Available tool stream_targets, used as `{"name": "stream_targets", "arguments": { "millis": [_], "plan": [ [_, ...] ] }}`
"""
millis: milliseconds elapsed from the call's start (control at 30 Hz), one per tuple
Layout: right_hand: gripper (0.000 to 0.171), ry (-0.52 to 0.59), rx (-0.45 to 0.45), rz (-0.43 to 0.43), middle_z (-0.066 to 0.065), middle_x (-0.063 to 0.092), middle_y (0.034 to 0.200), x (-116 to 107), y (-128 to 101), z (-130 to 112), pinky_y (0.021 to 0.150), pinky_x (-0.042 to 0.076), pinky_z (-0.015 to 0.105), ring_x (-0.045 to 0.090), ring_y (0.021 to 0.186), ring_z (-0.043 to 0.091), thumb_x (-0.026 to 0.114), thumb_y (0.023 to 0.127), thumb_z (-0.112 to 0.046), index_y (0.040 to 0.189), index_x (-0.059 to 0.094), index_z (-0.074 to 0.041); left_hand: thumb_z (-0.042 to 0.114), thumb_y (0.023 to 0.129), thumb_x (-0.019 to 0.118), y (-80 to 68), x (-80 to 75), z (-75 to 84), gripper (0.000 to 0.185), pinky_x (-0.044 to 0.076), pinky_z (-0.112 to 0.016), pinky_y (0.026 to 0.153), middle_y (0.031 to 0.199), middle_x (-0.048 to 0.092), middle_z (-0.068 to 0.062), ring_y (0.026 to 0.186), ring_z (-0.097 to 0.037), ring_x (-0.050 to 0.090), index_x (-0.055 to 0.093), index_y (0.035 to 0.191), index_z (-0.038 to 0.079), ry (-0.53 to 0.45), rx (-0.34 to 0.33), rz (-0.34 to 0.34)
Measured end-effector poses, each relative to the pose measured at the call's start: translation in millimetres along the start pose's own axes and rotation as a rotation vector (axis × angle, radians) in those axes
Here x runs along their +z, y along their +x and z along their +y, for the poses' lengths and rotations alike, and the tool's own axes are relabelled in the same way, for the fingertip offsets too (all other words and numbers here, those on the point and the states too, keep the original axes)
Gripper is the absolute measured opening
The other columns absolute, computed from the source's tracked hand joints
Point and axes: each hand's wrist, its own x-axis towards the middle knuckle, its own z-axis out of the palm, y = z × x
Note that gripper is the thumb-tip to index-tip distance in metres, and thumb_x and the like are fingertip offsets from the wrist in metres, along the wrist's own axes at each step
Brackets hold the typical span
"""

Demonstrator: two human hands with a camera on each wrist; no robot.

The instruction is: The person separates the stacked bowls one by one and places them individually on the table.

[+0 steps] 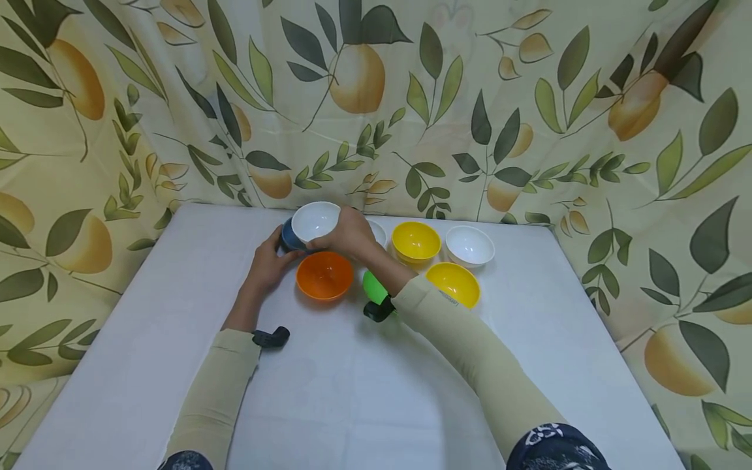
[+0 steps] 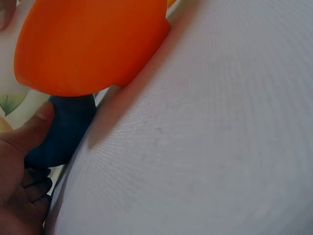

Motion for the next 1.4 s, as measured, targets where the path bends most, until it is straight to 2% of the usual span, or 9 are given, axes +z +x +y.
{"name": "stream_targets", "arguments": {
  "millis": [267,400,767,1033,1400],
  "plan": [
    [0.097,0.050,-0.016,0.030,0.013,0.061,0.135,-14,-22,6,0.094,0.060,0.043,0.059,0.117,0.030,0.098,0.072,-0.040,0.147,0.047,-0.004,0.031,0.097,0.079,-0.4,1.4,0.9,0.090,0.023,-0.052,0.127,0.170,0.029,-0.015,0.157,-0.034,0.024,0.026,0.168,0.010,-0.005,-0.012,0.003],
    [0.097,0.080,-0.048,0.030,0.014,0.063,0.133,-22,-33,10,0.094,0.060,0.043,0.061,0.116,0.030,0.098,0.072,-0.038,0.147,0.049,-0.002,0.031,0.097,0.079,-1.1,1.6,2.5,0.091,0.022,-0.052,0.127,0.171,0.028,-0.015,0.158,-0.034,0.023,0.025,0.168,0.010,-0.017,-0.023,0.000],
    [0.102,0.175,-0.058,0.064,0.014,0.059,0.142,-38,-62,24,0.094,0.061,0.046,0.058,0.124,0.033,0.099,0.070,-0.034,0.152,0.046,-0.005,0.033,0.097,0.079,-2.9,1.5,4.5,0.094,0.022,-0.052,0.127,0.172,0.025,-0.016,0.158,-0.035,0.021,0.022,0.168,0.009,-0.002,-0.030,0.005],
    [0.100,0.144,-0.067,0.081,0.016,0.059,0.141,-47,-81,38,0.094,0.061,0.049,0.058,0.122,0.034,0.098,0.071,-0.035,0.151,0.047,-0.004,0.031,0.097,0.079,-3.6,1.9,4.9,0.094,0.022,-0.052,0.127,0.172,0.025,-0.015,0.158,-0.034,0.021,0.021,0.169,0.009,-0.005,-0.046,0.003],
    [0.095,0.167,-0.053,0.089,0.016,0.060,0.141,-56,-104,52,0.096,0.060,0.051,0.058,0.123,0.035,0.098,0.072,-0.030,0.149,0.049,-0.004,0.031,0.097,0.079,-3.6,2.4,4.3,0.096,0.021,-0.052,0.127,0.171,0.024,-0.016,0.158,-0.034,0.021,0.020,0.168,0.007,0.007,-0.040,0.004]
  ]
}}
